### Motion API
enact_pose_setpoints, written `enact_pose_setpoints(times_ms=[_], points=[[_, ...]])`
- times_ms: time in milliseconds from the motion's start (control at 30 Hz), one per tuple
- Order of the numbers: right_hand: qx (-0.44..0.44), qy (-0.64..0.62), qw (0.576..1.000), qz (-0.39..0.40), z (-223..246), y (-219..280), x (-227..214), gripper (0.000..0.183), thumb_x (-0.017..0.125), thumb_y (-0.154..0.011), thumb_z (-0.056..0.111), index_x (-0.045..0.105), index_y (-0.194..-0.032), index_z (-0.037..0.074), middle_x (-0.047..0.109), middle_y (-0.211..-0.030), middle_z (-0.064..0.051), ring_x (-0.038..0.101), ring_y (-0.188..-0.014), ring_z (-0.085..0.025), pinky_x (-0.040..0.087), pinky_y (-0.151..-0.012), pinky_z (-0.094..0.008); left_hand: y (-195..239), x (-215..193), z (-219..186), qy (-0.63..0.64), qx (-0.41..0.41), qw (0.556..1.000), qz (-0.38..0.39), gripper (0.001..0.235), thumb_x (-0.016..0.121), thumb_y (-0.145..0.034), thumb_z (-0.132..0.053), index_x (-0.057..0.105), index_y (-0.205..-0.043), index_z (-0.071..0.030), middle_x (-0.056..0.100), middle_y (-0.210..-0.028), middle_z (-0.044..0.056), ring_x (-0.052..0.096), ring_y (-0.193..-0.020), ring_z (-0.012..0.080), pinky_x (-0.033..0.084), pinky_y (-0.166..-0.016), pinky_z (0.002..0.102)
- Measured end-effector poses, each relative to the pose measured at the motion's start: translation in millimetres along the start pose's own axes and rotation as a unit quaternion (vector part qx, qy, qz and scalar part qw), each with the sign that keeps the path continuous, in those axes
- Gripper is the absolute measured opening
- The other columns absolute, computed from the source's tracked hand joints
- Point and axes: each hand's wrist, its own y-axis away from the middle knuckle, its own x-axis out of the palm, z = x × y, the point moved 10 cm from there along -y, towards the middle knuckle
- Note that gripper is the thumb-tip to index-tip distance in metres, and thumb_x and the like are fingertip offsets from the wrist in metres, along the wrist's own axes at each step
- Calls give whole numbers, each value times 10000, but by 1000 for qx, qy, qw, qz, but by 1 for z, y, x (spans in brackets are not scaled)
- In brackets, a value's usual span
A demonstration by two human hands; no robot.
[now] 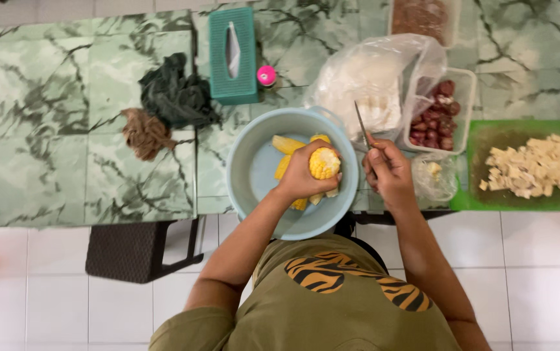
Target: The person cuts kernels from corn cobs into a plastic bowl using a knife. They rotate each cob by hand to remove kernels from all sides and set the stripped cobs aside within the bowl.
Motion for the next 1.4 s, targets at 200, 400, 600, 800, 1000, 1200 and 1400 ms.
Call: enact_pose_setpoints(times_ms=[200,400,600,800,1000,1200,1400], points=[[52,111,975,-188,-16,27,-143,339,534,-1067,210,631,-1375,107,544,-713,28,379,-477,-33,283,-418,-214,-15,52,8,196,-50,978,50,364,786,-787,-35,623,-1112,-42,694,-944,42,679,-872,115,571,-810,290],[124,191,943,-244,-61,57,-239,319,569,-1049,298,687,-1214,52,513,-652,35,387,-481,-57,282,-423,-258,-30,104,20,311,-108,941,76,347,770,-823,40,598,-1119,-20,688,-924,67,681,-821,143,592,-750,319],[-6,366,903,-224,-50,50,-256,332,717,-995,312,740,-968,-17,599,-695,-53,520,-598,-113,424,-559,-310,-33,141,42,351,-171,917,80,323,774,-871,-10,593,-1138,-2,679,-900,86,683,-764,186,590,-702,347],[-33,475,847,-238,-19,49,-237,360,868,-818,274,696,-794,-41,605,-627,-106,558,-541,-163,460,-559,-319,-34,184,59,417,-155,887,122,541,549,-1027,-498,583,-1250,-7,685,-988,105,695,-812,202,593,-755,358],[-119,350,904,-214,46,69,-189,256,819,-895,140,733,-1084,-9,526,-638,-33,462,-579,-97,397,-549,-263,-32,233,100,400,-279,862,137,728,301,-1010,-660,606,-1212,-32,705,-933,104,688,-707,209,579,-639,347],[-241,375,888,-113,102,83,-138,359,884,-774,104,718,-1062,-32,633,-853,-70,527,-589,-125,403,-529,-272,-30,268,107,340,-310,880,118,716,302,-1050,-646,645,-1095,-20,695,-862,111,659,-633,191,553,-540,339],[-239,375,891,-97,94,78,-149,244,856,-823,73,723,-1003,-25,691,-894,-92,633,-680,-172,486,-618,-293,-34,274,112,321,-280,904,49,587,379,-1072,-550,624,-1095,-16,690,-865,95,655,-665,170,557,-583,328]])
